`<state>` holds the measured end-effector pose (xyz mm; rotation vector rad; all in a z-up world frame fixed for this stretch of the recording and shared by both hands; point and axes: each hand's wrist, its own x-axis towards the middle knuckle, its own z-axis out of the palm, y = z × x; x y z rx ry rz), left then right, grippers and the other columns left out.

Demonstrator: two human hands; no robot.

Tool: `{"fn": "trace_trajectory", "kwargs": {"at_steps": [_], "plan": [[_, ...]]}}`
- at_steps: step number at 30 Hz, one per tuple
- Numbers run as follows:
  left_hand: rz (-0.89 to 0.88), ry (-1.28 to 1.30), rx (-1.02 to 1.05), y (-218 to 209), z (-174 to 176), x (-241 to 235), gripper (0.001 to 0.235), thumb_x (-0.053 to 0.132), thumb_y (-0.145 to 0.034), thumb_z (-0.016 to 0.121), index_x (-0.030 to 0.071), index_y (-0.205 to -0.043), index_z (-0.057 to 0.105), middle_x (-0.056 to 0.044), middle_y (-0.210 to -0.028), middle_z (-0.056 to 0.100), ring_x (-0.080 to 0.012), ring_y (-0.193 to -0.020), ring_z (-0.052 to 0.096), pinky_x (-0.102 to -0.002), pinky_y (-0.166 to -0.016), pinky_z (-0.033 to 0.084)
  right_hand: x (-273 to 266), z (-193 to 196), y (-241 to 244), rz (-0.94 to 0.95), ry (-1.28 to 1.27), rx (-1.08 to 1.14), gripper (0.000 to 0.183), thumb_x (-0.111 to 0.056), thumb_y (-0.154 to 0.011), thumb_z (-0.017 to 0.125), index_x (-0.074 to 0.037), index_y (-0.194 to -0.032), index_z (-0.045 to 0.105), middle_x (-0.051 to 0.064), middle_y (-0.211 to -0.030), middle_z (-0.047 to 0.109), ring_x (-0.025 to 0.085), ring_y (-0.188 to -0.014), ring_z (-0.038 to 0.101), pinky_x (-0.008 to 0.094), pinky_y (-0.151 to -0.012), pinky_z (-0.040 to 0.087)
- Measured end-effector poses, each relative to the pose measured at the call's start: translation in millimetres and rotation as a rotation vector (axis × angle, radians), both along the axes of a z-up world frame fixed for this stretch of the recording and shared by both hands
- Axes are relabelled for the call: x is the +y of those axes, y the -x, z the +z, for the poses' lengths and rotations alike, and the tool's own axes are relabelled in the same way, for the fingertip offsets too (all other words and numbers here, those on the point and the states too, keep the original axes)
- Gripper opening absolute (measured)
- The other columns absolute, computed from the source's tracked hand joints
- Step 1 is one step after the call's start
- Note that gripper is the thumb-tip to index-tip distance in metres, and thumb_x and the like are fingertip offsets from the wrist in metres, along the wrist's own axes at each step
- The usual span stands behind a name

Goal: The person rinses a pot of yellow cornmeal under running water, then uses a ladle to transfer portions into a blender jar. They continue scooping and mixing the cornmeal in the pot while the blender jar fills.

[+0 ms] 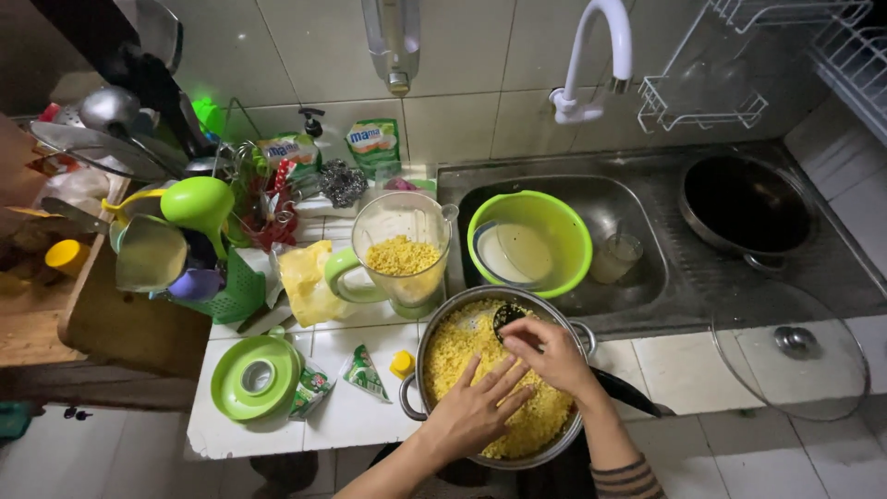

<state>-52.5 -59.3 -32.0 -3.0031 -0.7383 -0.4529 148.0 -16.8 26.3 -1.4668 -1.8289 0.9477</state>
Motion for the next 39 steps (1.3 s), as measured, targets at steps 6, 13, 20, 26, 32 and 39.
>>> {"fn": "trace_trajectory", "kwargs": {"at_steps": [6, 13, 20, 26, 32, 39], "plan": [[-0.181, -0.001, -0.018, 0, 1, 13, 0.062, 0.035, -0.087, 0.074, 0.011, -0.143, 0.060, -0.018, -0.131, 0.062, -0.0355, -0.121, 0.059, -0.054, -0.104, 0.045, 12, 5, 10, 0.400, 0.285, 0.263, 0.023, -0.021, -0.091, 0.074, -0.007, -0.109, 0.078, 0.008, -0.113, 0.076, 0.019, -0.106, 0.072, 0.032, -0.094, 0.059], [-0.163, -0.158, 0.128, 21, 23, 24, 0.050, 0.025, -0.094, 0.060, 0.020, -0.144, 0.059, -0.018, -0.169, 0.030, -0.0379, -0.157, 0.027, -0.065, -0.122, 0.025, 21, -25, -14, 0.106, 0.443, 0.512, 0.011, -0.005, -0.097, 0.065, -0.002, -0.099, 0.075, 0.008, -0.089, 0.072, 0.017, -0.080, 0.068, 0.028, -0.072, 0.058], [-0.201, -0.144, 0.232, 22, 15, 36, 0.061, 0.035, -0.097, 0.057, 0.023, -0.155, 0.046, -0.012, -0.158, 0.048, -0.0294, -0.152, 0.037, -0.068, -0.124, 0.017, 17, -16, -12, 0.343, 0.367, 0.491, 0.010, -0.014, -0.087, 0.080, -0.007, -0.093, 0.076, 0.005, -0.087, 0.074, 0.016, -0.080, 0.070, 0.027, -0.075, 0.059], [-0.062, 0.015, 0.084, 26, 13, 33, 0.070, 0.035, -0.090, 0.069, 0.017, -0.154, 0.047, -0.011, -0.171, 0.024, -0.0362, -0.156, 0.021, -0.070, -0.119, 0.016, -8, -10, -15, -0.208, 0.342, 0.226, 0.014, -0.015, -0.091, 0.076, -0.005, -0.098, 0.082, 0.006, -0.085, 0.081, 0.015, -0.073, 0.075, 0.027, -0.071, 0.064], [0.215, -0.047, -0.055, 10, 14, 24, 0.082, 0.041, -0.083, 0.078, 0.016, -0.153, 0.045, -0.017, -0.170, 0.023, -0.0401, -0.156, 0.019, -0.070, -0.119, 0.015, -29, -41, -12, -0.129, 0.070, -0.103, 0.044, 0.008, -0.086, 0.055, -0.014, -0.115, 0.081, 0.002, -0.123, 0.080, 0.016, -0.116, 0.075, 0.031, -0.112, 0.051], [0.454, -0.066, -0.157, -3, 6, 12, 0.081, 0.044, -0.084, 0.079, 0.021, -0.152, 0.042, -0.020, -0.170, 0.014, -0.0454, -0.156, 0.008, -0.075, -0.115, 0.011, -44, -54, -13, -0.166, -0.033, -0.172, 0.032, -0.012, -0.091, 0.067, -0.021, -0.120, 0.078, -0.003, -0.122, 0.072, 0.015, -0.113, 0.069, 0.032, -0.099, 0.054]]}}
